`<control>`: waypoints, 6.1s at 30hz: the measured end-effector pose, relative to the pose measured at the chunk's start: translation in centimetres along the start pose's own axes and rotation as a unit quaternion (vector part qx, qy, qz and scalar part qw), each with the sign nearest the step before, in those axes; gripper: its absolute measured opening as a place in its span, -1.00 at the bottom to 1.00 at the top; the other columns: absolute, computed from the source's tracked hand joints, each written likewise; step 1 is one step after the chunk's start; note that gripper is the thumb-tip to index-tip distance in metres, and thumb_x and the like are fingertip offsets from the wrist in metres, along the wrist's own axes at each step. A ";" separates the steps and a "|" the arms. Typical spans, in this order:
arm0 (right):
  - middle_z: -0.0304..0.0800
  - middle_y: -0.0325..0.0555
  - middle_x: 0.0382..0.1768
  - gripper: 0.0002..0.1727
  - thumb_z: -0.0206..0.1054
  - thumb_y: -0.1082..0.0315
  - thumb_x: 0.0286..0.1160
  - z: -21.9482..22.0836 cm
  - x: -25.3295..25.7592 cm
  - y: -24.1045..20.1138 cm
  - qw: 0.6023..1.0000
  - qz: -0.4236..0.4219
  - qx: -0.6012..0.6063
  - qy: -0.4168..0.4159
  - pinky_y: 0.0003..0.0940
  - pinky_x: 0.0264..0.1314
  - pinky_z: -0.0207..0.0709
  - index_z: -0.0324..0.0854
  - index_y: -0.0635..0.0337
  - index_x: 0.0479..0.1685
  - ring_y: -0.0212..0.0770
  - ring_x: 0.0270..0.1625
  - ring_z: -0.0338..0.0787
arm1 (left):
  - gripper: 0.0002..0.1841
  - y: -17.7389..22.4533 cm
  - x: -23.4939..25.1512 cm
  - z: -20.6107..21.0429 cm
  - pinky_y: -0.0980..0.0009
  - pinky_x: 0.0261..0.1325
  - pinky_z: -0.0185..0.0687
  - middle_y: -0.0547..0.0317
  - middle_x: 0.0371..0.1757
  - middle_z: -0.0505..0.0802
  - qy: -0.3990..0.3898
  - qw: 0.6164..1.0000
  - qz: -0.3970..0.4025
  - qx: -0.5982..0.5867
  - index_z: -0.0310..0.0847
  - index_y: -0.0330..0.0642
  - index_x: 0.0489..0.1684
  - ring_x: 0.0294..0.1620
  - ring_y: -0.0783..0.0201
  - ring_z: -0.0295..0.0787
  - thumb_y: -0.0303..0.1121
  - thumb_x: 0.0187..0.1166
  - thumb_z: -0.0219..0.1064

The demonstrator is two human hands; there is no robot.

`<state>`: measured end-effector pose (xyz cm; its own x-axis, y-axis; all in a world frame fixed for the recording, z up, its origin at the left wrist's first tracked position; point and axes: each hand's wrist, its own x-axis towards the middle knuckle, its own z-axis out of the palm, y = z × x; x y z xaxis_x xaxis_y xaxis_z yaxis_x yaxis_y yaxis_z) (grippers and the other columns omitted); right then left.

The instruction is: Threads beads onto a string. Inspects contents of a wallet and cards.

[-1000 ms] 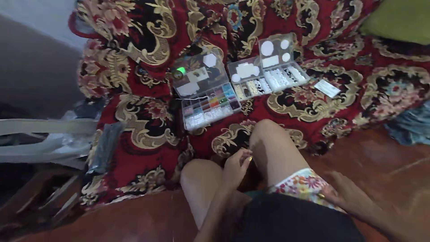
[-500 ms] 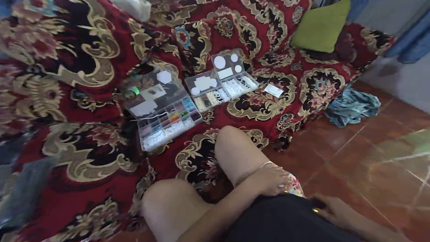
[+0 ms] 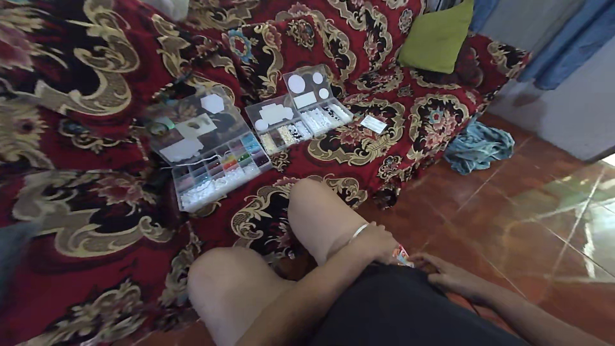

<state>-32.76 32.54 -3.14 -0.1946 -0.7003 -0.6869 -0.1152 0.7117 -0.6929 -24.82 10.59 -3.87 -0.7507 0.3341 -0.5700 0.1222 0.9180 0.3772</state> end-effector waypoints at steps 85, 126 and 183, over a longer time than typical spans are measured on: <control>0.94 -0.06 -0.08 -0.73 0.31 0.31 0.43 3.4 -4.5 6.2 0.838 -0.256 -0.325 0.355 -0.05 -0.11 0.81 0.88 0.11 -0.02 -0.05 -0.08 0.94 | -0.58 -1.1 -1.4 1.1 -0.22 0.69 0.16 -0.10 0.37 0.79 0.124 0.986 0.037 -0.107 0.62 -0.06 0.52 0.51 -0.12 0.62 -0.35 0.71 0.17; 0.85 -0.05 -0.25 -0.76 0.44 0.26 0.49 3.0 10.9 -19.2 0.715 -0.606 -0.313 0.154 -0.37 -0.17 0.79 0.87 -0.01 0.07 -0.18 -0.24 0.87 | -0.23 -5.9 -12.7 2.2 0.18 0.22 0.76 -0.15 0.49 0.58 0.584 0.362 -0.148 -0.712 -0.19 -0.10 0.88 0.25 0.17 0.75 -0.43 0.61 0.10; 0.85 0.07 -0.05 -0.88 0.42 0.42 0.38 -2.3 18.9 -21.0 0.867 -0.400 -0.227 0.193 -0.15 -0.10 0.80 0.73 0.23 -0.18 -0.04 -0.06 0.89 | 0.03 -12.5 -9.3 1.9 0.39 0.44 0.59 -0.03 0.72 0.33 0.568 0.499 -0.046 -0.653 -0.19 -0.35 0.81 0.55 0.35 0.50 -0.17 0.39 0.47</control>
<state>-36.23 4.54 -1.08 -0.1772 -0.9711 0.1599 -0.7179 0.0164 -0.6960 -18.11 -3.59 -4.64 -0.6876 -0.7148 -0.1273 0.0829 -0.2515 0.9643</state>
